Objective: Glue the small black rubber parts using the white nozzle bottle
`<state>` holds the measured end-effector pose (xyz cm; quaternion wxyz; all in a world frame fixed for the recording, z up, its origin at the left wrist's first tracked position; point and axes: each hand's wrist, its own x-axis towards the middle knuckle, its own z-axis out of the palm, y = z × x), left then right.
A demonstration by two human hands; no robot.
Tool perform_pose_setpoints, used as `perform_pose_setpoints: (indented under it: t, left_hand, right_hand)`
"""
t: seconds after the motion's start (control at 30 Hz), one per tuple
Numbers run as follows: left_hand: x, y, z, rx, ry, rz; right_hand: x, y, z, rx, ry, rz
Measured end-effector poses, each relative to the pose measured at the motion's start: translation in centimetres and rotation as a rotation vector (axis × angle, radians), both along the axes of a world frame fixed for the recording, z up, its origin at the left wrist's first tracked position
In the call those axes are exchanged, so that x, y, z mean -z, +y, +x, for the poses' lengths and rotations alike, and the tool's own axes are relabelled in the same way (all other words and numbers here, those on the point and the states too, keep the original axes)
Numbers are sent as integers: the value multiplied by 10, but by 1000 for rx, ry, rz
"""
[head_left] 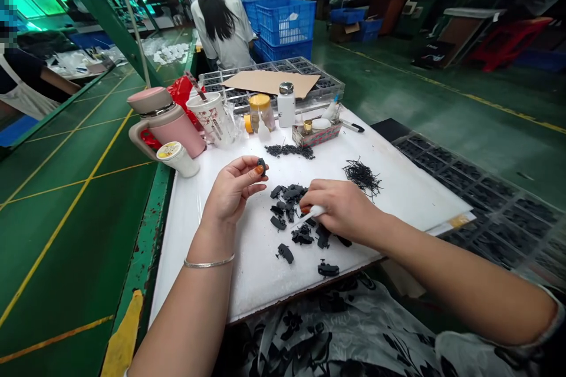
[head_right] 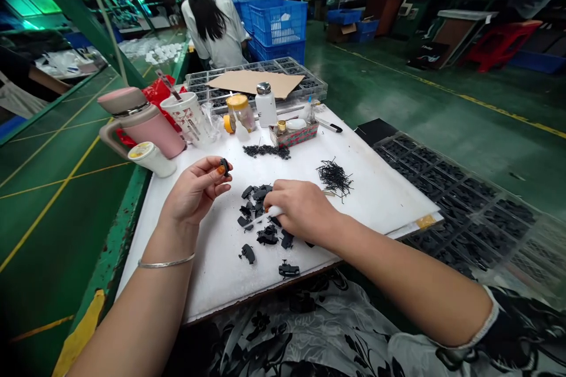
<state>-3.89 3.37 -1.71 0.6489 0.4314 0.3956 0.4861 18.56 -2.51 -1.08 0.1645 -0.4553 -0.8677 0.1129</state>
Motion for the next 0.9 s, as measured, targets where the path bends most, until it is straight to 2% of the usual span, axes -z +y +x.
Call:
perform_pose_setpoints:
  t: [0.13,0.3,0.57,0.73,0.9]
  left_hand:
    - [-1,1,-3,-28,-12,-1]
    - [-1,2,-2,-7,-22,-2]
    - [-1,1,0,-12,-12,-29]
    - [-1,2,0,-2,-12,-41]
    - [0,1,1,-3,-3,-49]
  right_hand:
    - [1,9,-29,29,-328,44]
    - [-5,15,-40,8,-442,-2]
    - [-10,26,-34,0,-347,-155]
    - [-10,30,-31,22,-259,-136]
    - [-9,34,-28,-47,-202,-138]
